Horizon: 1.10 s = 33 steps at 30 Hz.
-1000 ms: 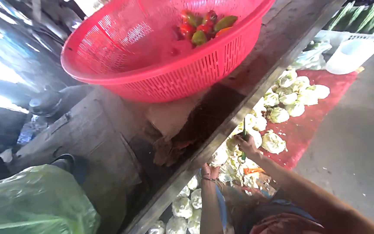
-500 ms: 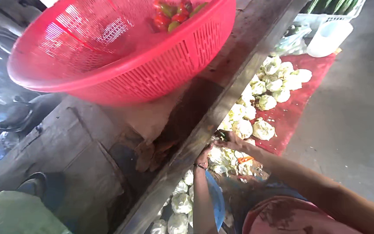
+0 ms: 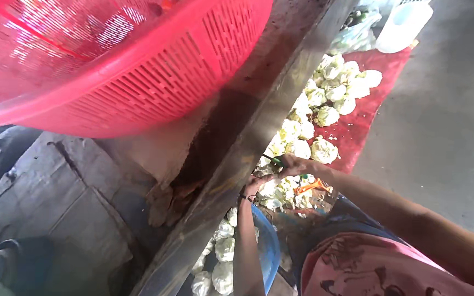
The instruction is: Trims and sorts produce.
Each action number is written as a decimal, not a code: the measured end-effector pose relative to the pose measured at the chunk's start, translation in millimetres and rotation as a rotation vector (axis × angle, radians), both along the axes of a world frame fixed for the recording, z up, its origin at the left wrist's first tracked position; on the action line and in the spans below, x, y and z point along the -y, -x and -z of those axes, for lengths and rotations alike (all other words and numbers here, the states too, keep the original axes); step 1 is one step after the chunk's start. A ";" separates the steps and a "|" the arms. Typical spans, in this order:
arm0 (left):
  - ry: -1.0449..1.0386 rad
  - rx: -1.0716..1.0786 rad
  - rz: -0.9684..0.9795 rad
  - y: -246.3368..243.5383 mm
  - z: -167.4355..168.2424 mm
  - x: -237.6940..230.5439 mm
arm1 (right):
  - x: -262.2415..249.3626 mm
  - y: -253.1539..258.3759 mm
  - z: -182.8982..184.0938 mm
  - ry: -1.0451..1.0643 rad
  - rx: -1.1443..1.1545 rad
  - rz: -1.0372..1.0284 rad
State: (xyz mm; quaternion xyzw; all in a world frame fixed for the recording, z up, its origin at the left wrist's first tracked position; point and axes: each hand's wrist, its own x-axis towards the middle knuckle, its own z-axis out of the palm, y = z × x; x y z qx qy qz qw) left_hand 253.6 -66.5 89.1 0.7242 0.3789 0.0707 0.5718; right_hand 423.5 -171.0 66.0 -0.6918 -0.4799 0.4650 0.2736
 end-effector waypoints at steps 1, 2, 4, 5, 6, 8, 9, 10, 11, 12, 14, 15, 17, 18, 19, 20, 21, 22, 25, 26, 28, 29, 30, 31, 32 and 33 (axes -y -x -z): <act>-0.039 -0.038 0.017 -3.9 -2.6 0.1 | -2.1 2.8 0.1 -0.008 0.071 0.002; -0.080 -0.073 0.029 -7.3 -2.5 -0.2 | -2.9 6.2 0.7 -0.003 0.125 0.010; -0.101 -0.092 0.032 -11.5 0.3 -1.1 | -2.1 10.6 5.0 -0.002 0.164 0.051; -0.058 -0.072 0.023 -11.4 2.3 -3.4 | -1.2 10.1 7.3 -0.014 0.167 0.071; 0.021 -0.032 0.001 -9.6 6.4 -7.5 | 0.2 8.2 8.0 -0.025 0.154 0.094; 0.216 0.070 -0.066 -1.7 20.2 -18.0 | 2.8 2.8 13.1 -0.071 0.057 0.189; 0.302 0.121 -0.115 1.8 29.0 -22.8 | 2.9 0.0 19.3 -0.102 -0.011 0.255; 0.374 0.152 -0.170 4.1 34.0 -24.9 | 3.4 -1.5 23.2 -0.121 -0.094 0.316; 0.430 0.161 -0.216 5.3 35.7 -26.1 | 3.5 -2.9 24.6 -0.126 -0.178 0.361; 0.447 0.156 -0.253 4.5 36.5 -27.5 | 3.2 -4.2 25.4 -0.128 -0.260 0.397; 0.388 0.111 -0.277 0.2 39.5 -31.7 | 2.3 -2.1 24.8 -0.093 -0.435 0.415; 0.346 0.075 -0.271 -2.0 40.8 -32.3 | 2.6 1.6 24.3 -0.063 -0.477 0.385; 0.301 0.029 -0.255 -7.1 37.9 -28.5 | 3.0 14.2 25.8 -0.061 -0.451 0.347; 0.300 0.014 -0.241 -9.3 32.7 -25.6 | 2.3 21.7 29.7 -0.106 -0.441 0.393; 0.313 0.014 -0.235 -10.9 29.3 -24.7 | 0.8 28.3 32.1 -0.166 -0.457 0.480; 0.325 0.026 -0.254 -12.6 27.6 -23.7 | -1.5 32.5 32.7 -0.218 -0.486 0.581; 0.343 0.045 -0.289 -13.5 24.9 -20.0 | -3.2 35.0 31.7 -0.261 -0.497 0.679; 0.343 0.081 -0.353 -14.6 21.7 -12.7 | -5.1 36.4 30.6 -0.294 -0.459 0.754; 0.236 0.243 -0.547 -21.9 22.2 24.2 | -7.3 34.1 28.7 -0.311 -0.194 0.816; 0.229 0.262 -0.583 -25.4 26.5 34.7 | -5.9 33.8 28.1 -0.318 -0.087 0.781; 0.280 0.262 -0.630 -32.6 30.9 47.8 | -2.4 38.1 29.1 -0.366 0.092 0.669; 0.325 0.244 -0.667 -35.3 31.5 49.4 | 0.2 41.7 33.2 -0.417 0.177 0.601; 0.380 0.232 -0.701 -36.2 32.7 48.3 | 3.2 45.5 35.8 -0.461 0.237 0.533; 0.426 0.231 -0.721 -35.0 35.8 46.4 | 5.4 49.5 38.0 -0.505 0.282 0.485; 0.448 0.242 -0.728 -32.4 39.0 45.4 | 6.3 52.1 39.3 -0.530 0.304 0.463; 0.447 0.263 -0.733 -29.7 42.3 45.3 | 5.6 52.7 38.8 -0.534 0.299 0.470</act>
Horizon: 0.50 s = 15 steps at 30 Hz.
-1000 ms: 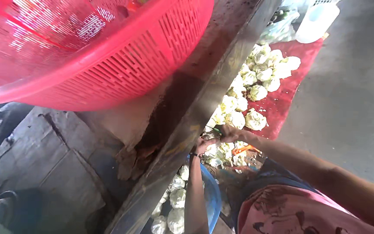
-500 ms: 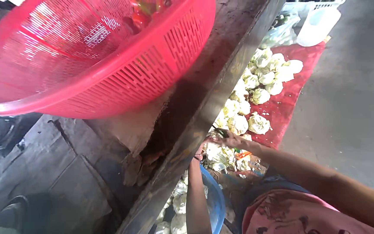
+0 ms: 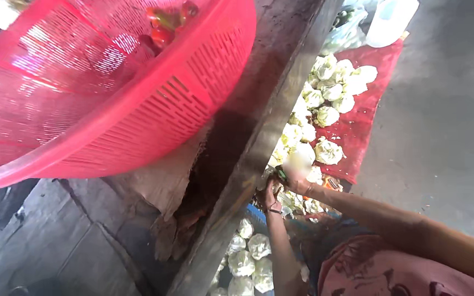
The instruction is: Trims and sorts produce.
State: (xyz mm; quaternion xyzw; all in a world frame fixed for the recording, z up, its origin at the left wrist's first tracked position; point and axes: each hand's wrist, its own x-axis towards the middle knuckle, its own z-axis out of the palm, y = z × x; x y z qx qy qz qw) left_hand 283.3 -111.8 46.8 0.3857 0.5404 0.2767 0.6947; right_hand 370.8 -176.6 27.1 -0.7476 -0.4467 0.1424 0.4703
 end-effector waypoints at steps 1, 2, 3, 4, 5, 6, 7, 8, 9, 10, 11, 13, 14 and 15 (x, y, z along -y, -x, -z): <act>-0.015 0.011 -0.011 2.2 2.2 0.1 | -1.9 -1.8 -3.0 0.025 -0.054 0.015; -0.020 0.024 -0.020 5.2 3.7 0.0 | -4.5 -5.1 -5.2 0.050 -0.131 0.043; -0.015 0.042 -0.024 9.9 6.8 -1.0 | -6.6 -9.4 -5.3 0.088 -0.215 0.080; 0.005 0.069 -0.021 15.8 10.1 -3.3 | -8.6 -15.1 -2.8 0.128 -0.281 0.126; 0.033 0.103 -0.021 21.2 13.2 -6.7 | -10.9 -23.1 0.3 0.176 -0.337 0.163; 0.071 0.148 -0.014 26.4 15.1 -10.3 | -13.3 -32.6 4.3 0.218 -0.370 0.173; 0.112 0.194 -0.012 31.7 16.8 -13.9 | -16.1 -41.0 9.2 0.245 -0.383 0.161; 0.151 0.233 -0.017 36.8 18.8 -17.3 | -19.6 -46.9 14.8 0.245 -0.385 0.155; 0.190 0.279 -0.020 42.7 21.3 -20.4 | -23.2 -51.3 20.1 0.239 -0.385 0.156; 0.224 0.333 -0.027 49.1 25.1 -23.8 | -26.2 -55.5 23.9 0.235 -0.381 0.162; 0.255 0.394 -0.033 56.2 28.0 -27.4 | -28.6 -60.3 26.8 0.232 -0.369 0.179; 0.285 0.446 -0.020 68.9 25.3 -32.2 | -31.6 -72.0 29.3 0.231 -0.361 0.230; 0.261 0.409 -0.006 72.2 20.4 -34.1 | -32.7 -77.6 30.8 0.210 -0.350 0.242; 0.208 0.325 0.015 73.3 16.1 -35.5 | -34.2 -82.2 35.8 0.187 -0.317 0.230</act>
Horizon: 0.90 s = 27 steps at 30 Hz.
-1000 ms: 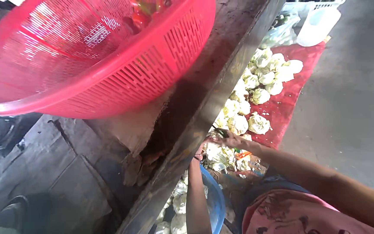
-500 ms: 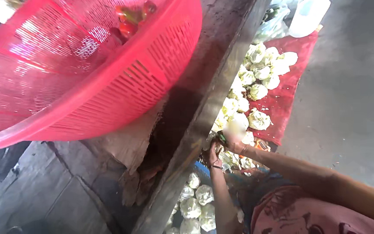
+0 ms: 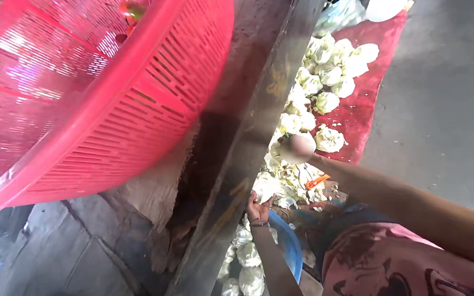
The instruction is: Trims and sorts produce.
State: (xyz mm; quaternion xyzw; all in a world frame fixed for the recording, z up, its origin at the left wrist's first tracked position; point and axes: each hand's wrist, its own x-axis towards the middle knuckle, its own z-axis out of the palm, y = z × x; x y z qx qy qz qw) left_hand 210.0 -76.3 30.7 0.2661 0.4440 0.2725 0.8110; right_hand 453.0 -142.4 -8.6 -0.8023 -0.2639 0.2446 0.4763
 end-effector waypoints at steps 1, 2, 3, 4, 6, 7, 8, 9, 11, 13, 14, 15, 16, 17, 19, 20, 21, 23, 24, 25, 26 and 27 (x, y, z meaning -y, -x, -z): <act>-0.084 -0.116 0.047 -1.1 -4.1 0.7 | -1.7 -2.9 6.5 -0.013 0.040 -0.039; -0.187 -0.240 0.102 -4.4 -6.4 2.4 | -1.7 -2.0 5.2 -0.006 0.053 -0.106; -0.299 -0.360 0.152 -9.2 -8.1 3.9 | -1.0 3.1 -5.1 0.010 0.022 -0.183; -0.424 -0.477 0.193 -14.3 -9.9 5.2 | -0.1 12.6 -20.8 0.000 -0.070 -0.253; -0.731 -0.683 0.316 -22.1 -16.9 9.4 | 5.7 39.2 -47.9 -0.116 -0.312 -0.400; -0.920 -0.755 0.373 -25.3 -20.0 11.8 | 8.9 50.9 -53.1 -0.154 -0.360 -0.485; -1.080 -0.795 0.402 -27.9 -21.0 13.7 | 11.1 60.0 -53.2 -0.172 -0.331 -0.543; -1.180 -0.815 0.418 -30.2 -23.1 15.9 | 12.8 67.0 -51.4 -0.183 -0.259 -0.557; -1.285 -0.861 0.426 -35.2 -31.2 23.0 | 16.3 74.3 -50.6 -0.184 -0.142 -0.522; -1.287 -0.940 0.417 -41.7 -39.3 29.0 | 20.0 76.5 -56.1 -0.189 -0.043 -0.507; -1.284 -0.963 0.405 -43.2 -40.3 30.6 | 21.5 75.0 -56.3 -0.197 0.006 -0.521; -1.295 -0.959 0.392 -43.3 -37.9 30.4 | 21.8 71.3 -53.2 -0.215 0.060 -0.539; -1.316 -0.926 0.376 -42.0 -33.7 28.7 | 21.6 66.3 -49.4 -0.240 0.109 -0.555; -1.343 -0.880 0.365 -39.5 -29.9 25.9 | 21.0 60.6 -47.3 -0.251 0.127 -0.566; -1.381 -0.735 0.367 -32.5 -22.2 17.2 | 20.2 49.9 -48.3 -0.255 0.050 -0.527; -1.360 -0.645 0.381 -28.9 -18.1 12.2 | 19.8 44.8 -48.3 -0.245 -0.014 -0.483; -1.285 -0.557 0.401 -25.4 -14.2 8.3 | 19.0 40.3 -46.4 -0.234 -0.074 -0.431; -1.062 -0.426 0.389 -19.6 -9.8 6.9 | 16.4 33.6 -44.7 -0.198 -0.193 -0.332; -0.953 -0.385 0.359 -17.3 -10.9 8.1 | 15.8 31.0 -46.0 -0.176 -0.271 -0.286; -0.867 -0.343 0.319 -14.6 -11.4 9.4 | 14.8 28.9 -45.1 -0.167 -0.357 -0.237; -0.799 -0.291 0.268 -12.1 -9.0 10.0 | 13.8 26.1 -41.9 -0.170 -0.449 -0.183; -0.731 -0.214 0.195 -9.9 -3.4 10.1 | 12.8 22.6 -37.7 -0.190 -0.537 -0.124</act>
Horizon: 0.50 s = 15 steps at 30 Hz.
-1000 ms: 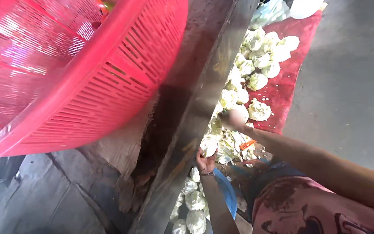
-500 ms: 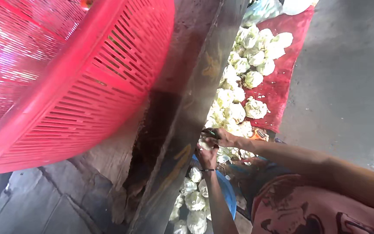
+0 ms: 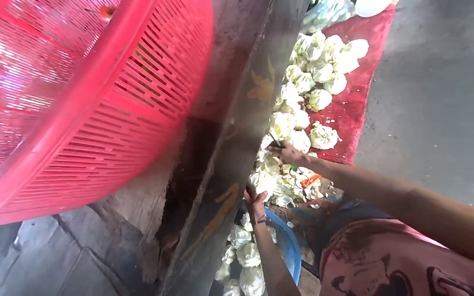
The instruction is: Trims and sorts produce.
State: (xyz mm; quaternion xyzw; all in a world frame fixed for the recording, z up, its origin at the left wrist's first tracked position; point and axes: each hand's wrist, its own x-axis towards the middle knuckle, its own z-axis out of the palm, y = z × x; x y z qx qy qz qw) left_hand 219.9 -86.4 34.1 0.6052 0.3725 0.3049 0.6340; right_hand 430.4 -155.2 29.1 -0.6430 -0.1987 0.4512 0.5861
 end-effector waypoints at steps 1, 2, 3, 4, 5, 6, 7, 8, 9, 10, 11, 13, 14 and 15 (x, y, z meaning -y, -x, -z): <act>0.102 0.107 -0.065 1.7 5.0 1.1 | -0.7 -4.1 4.0 -0.002 -0.079 0.053; 0.229 0.192 -0.151 2.4 7.3 2.9 | -1.5 -8.2 7.4 -0.002 -0.140 0.105; 0.358 0.240 -0.221 2.1 6.1 3.6 | -3.3 -11.0 9.3 -0.007 -0.183 0.163; 0.464 0.272 -0.267 1.2 3.5 3.4 | -6.0 -13.0 9.2 -0.012 -0.210 0.213; 0.531 0.287 -0.289 0.4 1.0 3.1 | -8.8 -14.4 7.4 -0.014 -0.205 0.250; 0.560 0.281 -0.286 -0.1 -0.3 2.8 | -11.7 -15.7 7.0 -0.014 -0.146 0.279; 0.555 0.249 -0.273 -0.8 -1.0 2.7 | -13.9 -17.7 8.2 0.002 -0.027 0.286; 0.537 0.216 -0.268 -1.8 -1.2 2.8 | -13.6 -19.9 6.9 0.039 0.134 0.262; 0.513 0.193 -0.270 -3.2 -0.8 2.6 | -10.9 -22.9 2.1 0.081 0.275 0.186; 0.488 0.185 -0.258 -3.6 -0.3 2.7 | -9.3 -25.0 1.1 0.098 0.373 0.095; 0.459 0.183 -0.234 -3.4 -0.2 2.2 | -7.9 -23.6 -0.9 0.109 0.421 0.020; 0.375 0.157 -0.183 -5.7 -6.7 2.0 | -1.1 -10.4 -18.3 0.105 0.287 -0.096; 0.322 0.130 -0.153 -7.5 -13.0 3.4 | 3.0 -2.5 -27.2 0.090 0.147 -0.186; 0.257 0.095 -0.115 -9.7 -19.9 5.1 | 5.5 3.9 -31.9 0.074 0.015 -0.277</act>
